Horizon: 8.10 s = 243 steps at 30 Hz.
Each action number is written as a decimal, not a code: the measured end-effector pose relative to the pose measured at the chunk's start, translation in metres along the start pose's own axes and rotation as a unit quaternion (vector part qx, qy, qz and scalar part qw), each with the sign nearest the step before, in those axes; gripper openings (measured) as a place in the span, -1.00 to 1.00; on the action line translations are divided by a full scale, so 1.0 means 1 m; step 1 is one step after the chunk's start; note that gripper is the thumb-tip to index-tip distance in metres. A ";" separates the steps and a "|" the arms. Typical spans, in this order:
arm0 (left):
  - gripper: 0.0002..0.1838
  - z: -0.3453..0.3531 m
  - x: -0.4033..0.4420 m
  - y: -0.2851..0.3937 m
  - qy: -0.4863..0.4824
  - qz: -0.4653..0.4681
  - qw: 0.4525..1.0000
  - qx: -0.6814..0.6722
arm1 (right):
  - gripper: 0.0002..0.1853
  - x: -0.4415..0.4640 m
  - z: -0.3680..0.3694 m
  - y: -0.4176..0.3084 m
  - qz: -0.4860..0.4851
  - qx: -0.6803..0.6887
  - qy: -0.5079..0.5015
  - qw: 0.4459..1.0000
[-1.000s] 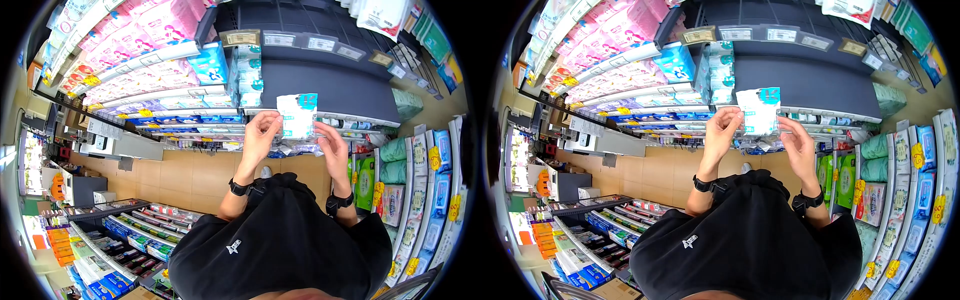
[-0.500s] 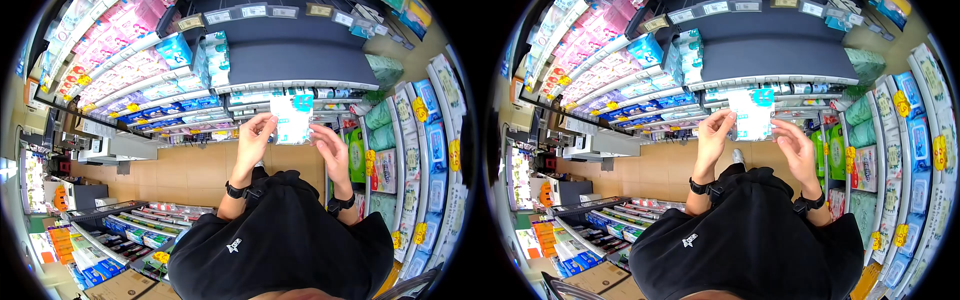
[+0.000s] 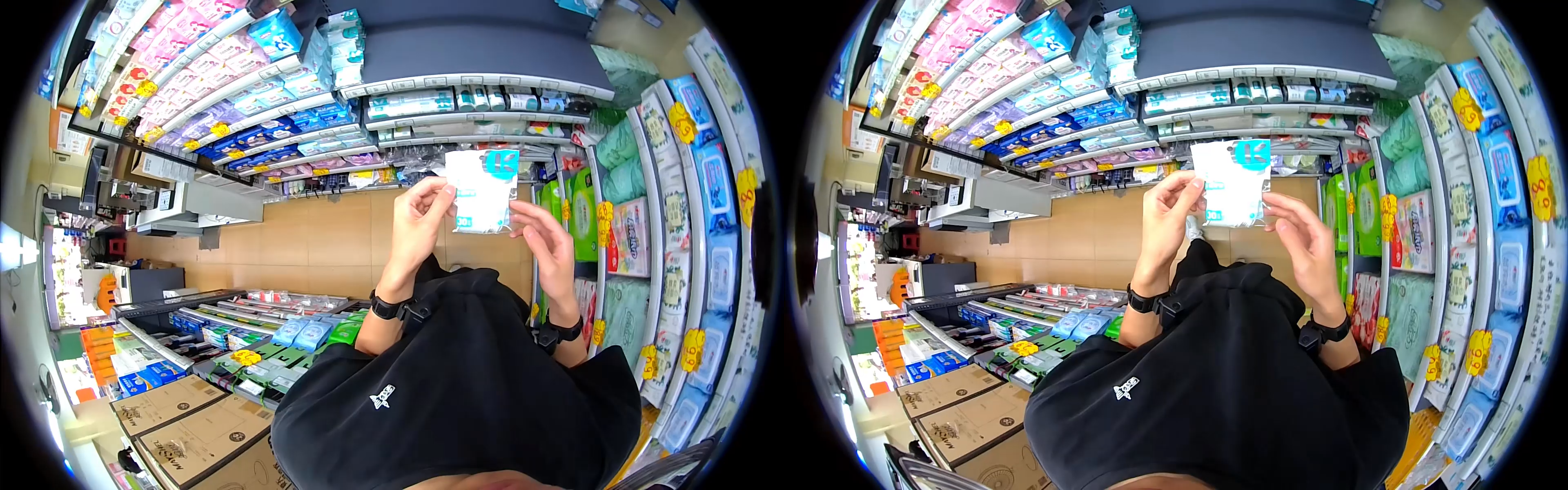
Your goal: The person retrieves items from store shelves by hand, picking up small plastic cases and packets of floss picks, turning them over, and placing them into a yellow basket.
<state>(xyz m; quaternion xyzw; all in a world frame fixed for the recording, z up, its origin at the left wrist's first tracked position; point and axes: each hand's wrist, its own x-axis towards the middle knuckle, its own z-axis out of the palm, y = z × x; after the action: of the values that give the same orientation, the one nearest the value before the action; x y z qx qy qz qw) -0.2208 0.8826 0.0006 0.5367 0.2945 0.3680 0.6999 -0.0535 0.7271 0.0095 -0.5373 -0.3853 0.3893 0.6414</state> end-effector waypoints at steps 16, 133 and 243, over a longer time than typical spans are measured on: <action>-0.80 0.021 -0.034 -0.019 -0.063 -0.022 0.998 -0.006 | -0.57 -0.049 -0.011 0.006 0.002 -0.023 0.054 0.998; -0.60 0.032 -0.050 -0.013 -0.049 0.020 0.978 0.201 | -0.40 -0.053 0.011 0.039 0.044 0.205 -0.014 0.978; -0.61 0.599 -0.471 -0.149 -0.636 0.106 0.742 0.182 | -0.67 -0.706 -0.312 -0.073 -0.105 -0.076 0.693 0.709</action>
<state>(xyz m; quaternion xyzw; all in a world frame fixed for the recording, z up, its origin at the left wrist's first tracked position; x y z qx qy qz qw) 0.0303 0.1483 0.0145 0.7910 -0.2166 -0.0478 0.5702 -0.0447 -0.0478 -0.0117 -0.6590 0.0854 -0.1936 0.7217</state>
